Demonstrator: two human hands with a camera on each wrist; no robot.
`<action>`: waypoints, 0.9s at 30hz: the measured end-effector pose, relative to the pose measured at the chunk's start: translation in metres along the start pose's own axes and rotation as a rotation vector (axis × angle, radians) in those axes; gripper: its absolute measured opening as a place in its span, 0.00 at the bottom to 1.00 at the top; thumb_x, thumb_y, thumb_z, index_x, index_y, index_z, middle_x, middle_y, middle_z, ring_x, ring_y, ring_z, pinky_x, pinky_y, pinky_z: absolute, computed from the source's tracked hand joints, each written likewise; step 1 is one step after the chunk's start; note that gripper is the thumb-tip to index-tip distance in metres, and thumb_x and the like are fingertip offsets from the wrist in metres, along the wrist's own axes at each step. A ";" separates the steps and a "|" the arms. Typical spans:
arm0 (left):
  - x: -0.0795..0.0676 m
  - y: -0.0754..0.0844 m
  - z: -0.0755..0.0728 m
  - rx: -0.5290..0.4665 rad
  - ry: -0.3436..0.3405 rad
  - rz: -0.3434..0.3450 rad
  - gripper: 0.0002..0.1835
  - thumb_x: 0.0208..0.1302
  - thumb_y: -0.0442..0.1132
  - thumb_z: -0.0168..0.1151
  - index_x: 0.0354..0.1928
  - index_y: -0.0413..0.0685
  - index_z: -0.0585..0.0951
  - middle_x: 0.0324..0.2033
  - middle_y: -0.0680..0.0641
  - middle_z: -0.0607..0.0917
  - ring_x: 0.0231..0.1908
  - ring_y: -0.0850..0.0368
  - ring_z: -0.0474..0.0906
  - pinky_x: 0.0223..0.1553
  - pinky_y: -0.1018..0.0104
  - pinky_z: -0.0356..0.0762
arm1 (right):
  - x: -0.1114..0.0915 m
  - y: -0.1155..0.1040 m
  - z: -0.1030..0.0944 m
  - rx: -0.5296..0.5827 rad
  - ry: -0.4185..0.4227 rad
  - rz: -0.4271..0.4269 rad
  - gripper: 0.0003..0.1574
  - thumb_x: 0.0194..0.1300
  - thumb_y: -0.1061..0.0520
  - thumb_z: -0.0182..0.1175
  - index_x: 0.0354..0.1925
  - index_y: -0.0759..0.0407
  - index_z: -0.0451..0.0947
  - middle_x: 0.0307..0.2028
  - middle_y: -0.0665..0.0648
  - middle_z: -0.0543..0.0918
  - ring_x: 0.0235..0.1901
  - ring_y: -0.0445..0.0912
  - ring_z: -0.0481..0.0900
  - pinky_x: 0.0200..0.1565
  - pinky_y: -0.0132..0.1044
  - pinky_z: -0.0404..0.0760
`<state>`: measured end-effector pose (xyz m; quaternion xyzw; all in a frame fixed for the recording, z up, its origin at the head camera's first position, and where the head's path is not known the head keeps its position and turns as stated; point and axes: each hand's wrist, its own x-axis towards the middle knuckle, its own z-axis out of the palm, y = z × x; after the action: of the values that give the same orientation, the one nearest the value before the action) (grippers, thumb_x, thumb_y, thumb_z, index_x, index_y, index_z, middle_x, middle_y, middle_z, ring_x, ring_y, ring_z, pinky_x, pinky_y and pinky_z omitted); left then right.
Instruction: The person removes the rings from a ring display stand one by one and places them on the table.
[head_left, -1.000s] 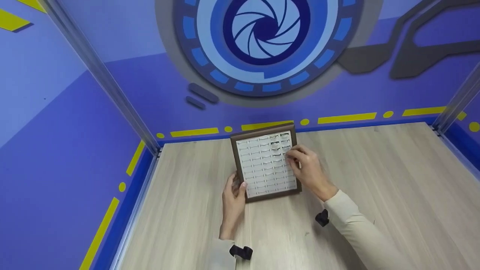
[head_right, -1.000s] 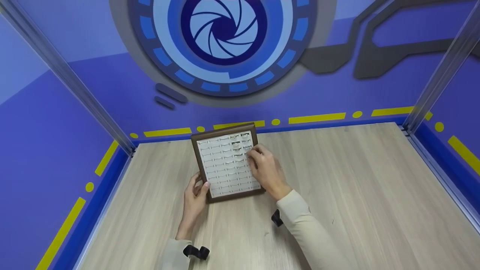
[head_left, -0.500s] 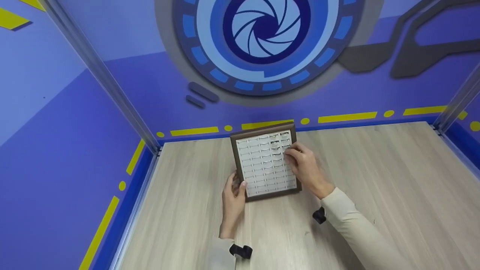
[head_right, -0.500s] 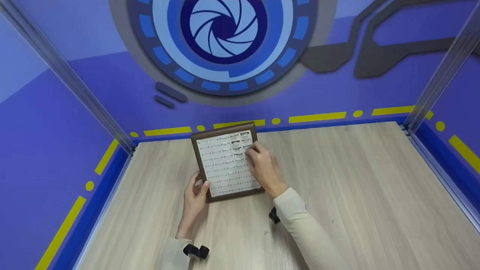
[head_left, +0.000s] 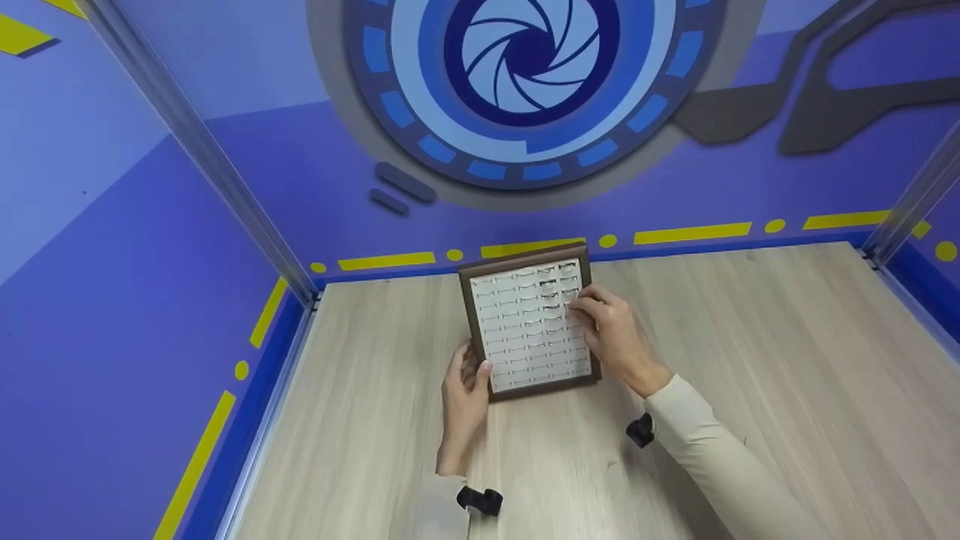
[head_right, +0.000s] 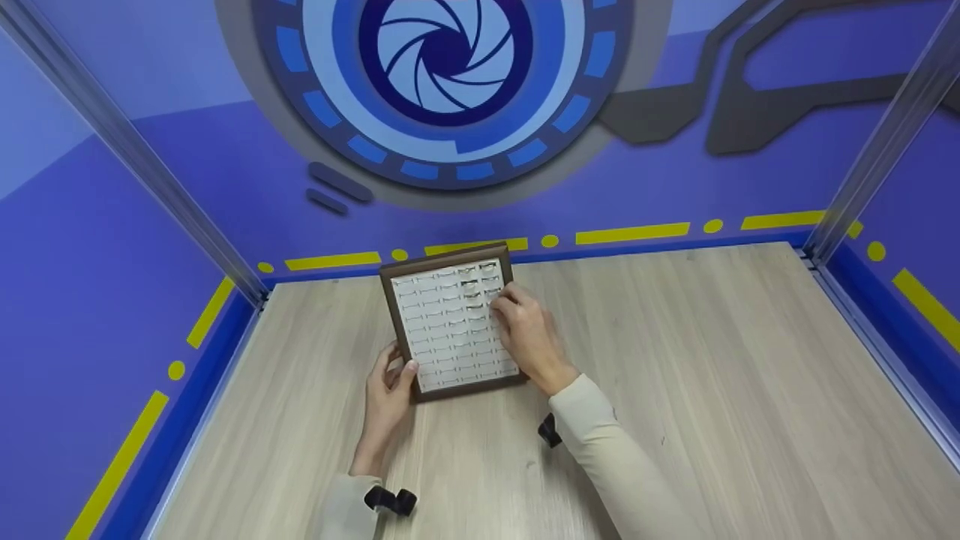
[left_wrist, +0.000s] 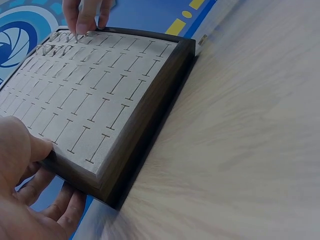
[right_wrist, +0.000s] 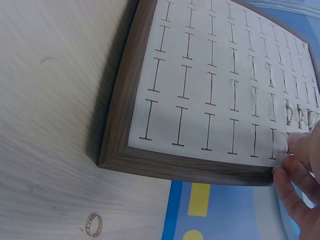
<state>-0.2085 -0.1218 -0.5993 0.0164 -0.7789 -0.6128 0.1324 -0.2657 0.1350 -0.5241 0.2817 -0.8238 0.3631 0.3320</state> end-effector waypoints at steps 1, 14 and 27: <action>0.000 0.000 0.000 0.001 0.000 -0.002 0.28 0.78 0.33 0.62 0.76 0.38 0.70 0.65 0.32 0.81 0.66 0.37 0.80 0.69 0.46 0.81 | 0.000 0.000 -0.001 -0.002 -0.001 0.003 0.09 0.60 0.79 0.70 0.37 0.70 0.88 0.39 0.62 0.86 0.39 0.55 0.88 0.43 0.43 0.92; 0.001 0.000 0.001 -0.012 -0.005 0.002 0.28 0.78 0.33 0.63 0.75 0.38 0.71 0.66 0.32 0.80 0.66 0.37 0.80 0.69 0.47 0.81 | -0.004 -0.003 -0.012 -0.049 -0.028 0.008 0.09 0.61 0.76 0.72 0.38 0.66 0.89 0.38 0.58 0.85 0.38 0.52 0.88 0.42 0.41 0.91; 0.001 -0.001 0.001 -0.015 -0.005 0.006 0.27 0.78 0.32 0.61 0.75 0.38 0.71 0.65 0.33 0.81 0.65 0.38 0.81 0.67 0.48 0.82 | -0.017 0.004 -0.028 -0.010 -0.020 0.041 0.09 0.61 0.77 0.71 0.35 0.66 0.89 0.37 0.58 0.84 0.36 0.49 0.86 0.36 0.38 0.89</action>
<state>-0.2096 -0.1216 -0.6002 0.0115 -0.7748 -0.6181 0.1323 -0.2489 0.1629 -0.5241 0.2668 -0.8344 0.3630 0.3175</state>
